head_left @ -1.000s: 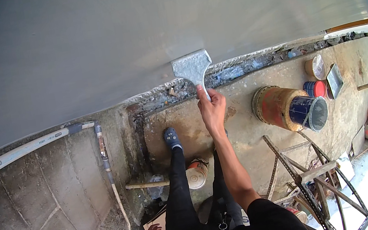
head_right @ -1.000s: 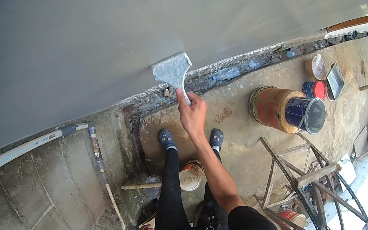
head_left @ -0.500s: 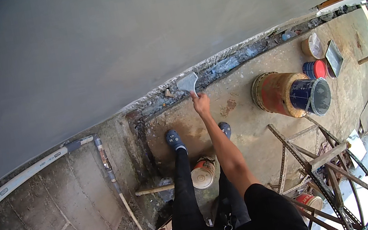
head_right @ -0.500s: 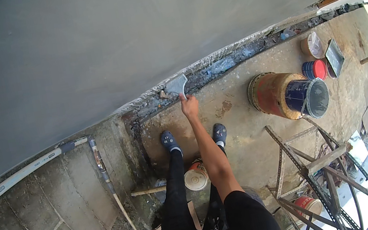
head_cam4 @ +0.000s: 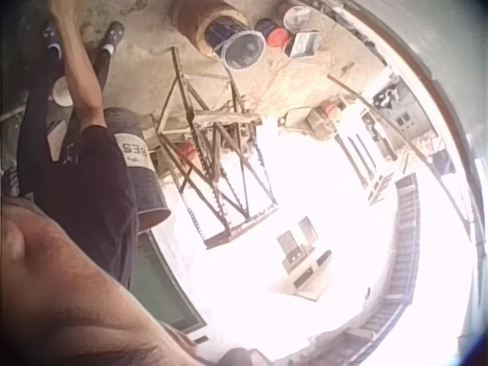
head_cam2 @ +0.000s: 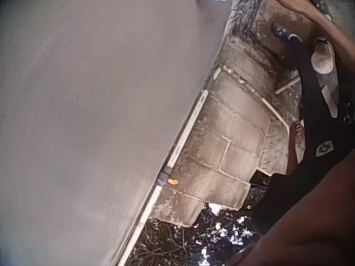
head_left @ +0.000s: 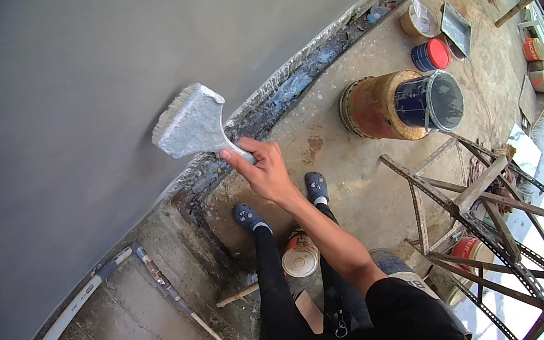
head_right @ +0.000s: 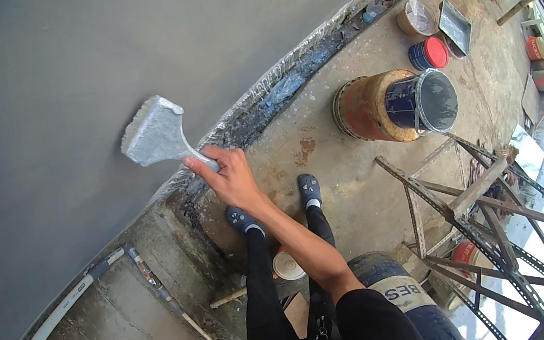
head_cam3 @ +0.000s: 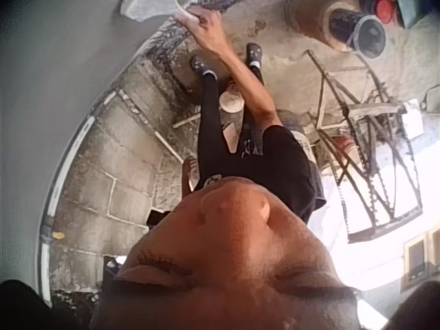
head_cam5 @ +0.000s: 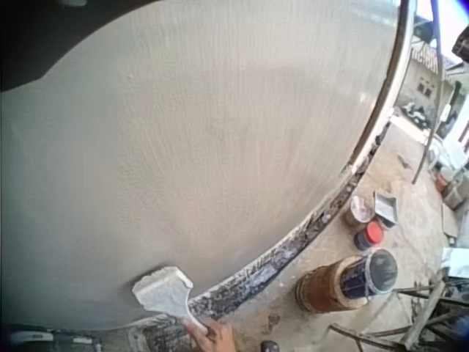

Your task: Applying plaster or skim coat to an outdoor wall using a spreader.

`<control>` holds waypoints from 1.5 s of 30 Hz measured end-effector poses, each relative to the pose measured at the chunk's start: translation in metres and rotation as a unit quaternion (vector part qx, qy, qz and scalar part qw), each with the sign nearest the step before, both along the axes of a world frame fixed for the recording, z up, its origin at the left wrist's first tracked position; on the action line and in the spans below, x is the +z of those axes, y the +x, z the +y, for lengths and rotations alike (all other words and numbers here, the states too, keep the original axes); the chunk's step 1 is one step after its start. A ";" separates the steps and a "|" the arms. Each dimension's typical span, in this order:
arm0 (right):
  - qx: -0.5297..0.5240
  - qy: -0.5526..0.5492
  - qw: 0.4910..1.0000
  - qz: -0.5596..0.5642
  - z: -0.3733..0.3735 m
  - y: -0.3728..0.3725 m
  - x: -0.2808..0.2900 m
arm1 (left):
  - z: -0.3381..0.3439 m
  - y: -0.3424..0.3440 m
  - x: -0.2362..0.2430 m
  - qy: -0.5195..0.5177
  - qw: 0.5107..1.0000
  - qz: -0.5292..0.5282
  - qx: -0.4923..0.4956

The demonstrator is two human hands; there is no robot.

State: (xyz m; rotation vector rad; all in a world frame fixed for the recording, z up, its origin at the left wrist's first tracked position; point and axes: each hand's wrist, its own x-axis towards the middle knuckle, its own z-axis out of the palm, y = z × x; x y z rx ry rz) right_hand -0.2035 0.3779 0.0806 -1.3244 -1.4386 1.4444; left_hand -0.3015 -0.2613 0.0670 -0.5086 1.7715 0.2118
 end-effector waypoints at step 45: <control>0.008 -0.092 0.946 -0.311 -0.013 0.039 -0.341 | 0.012 0.015 0.001 0.036 0.996 0.002 0.079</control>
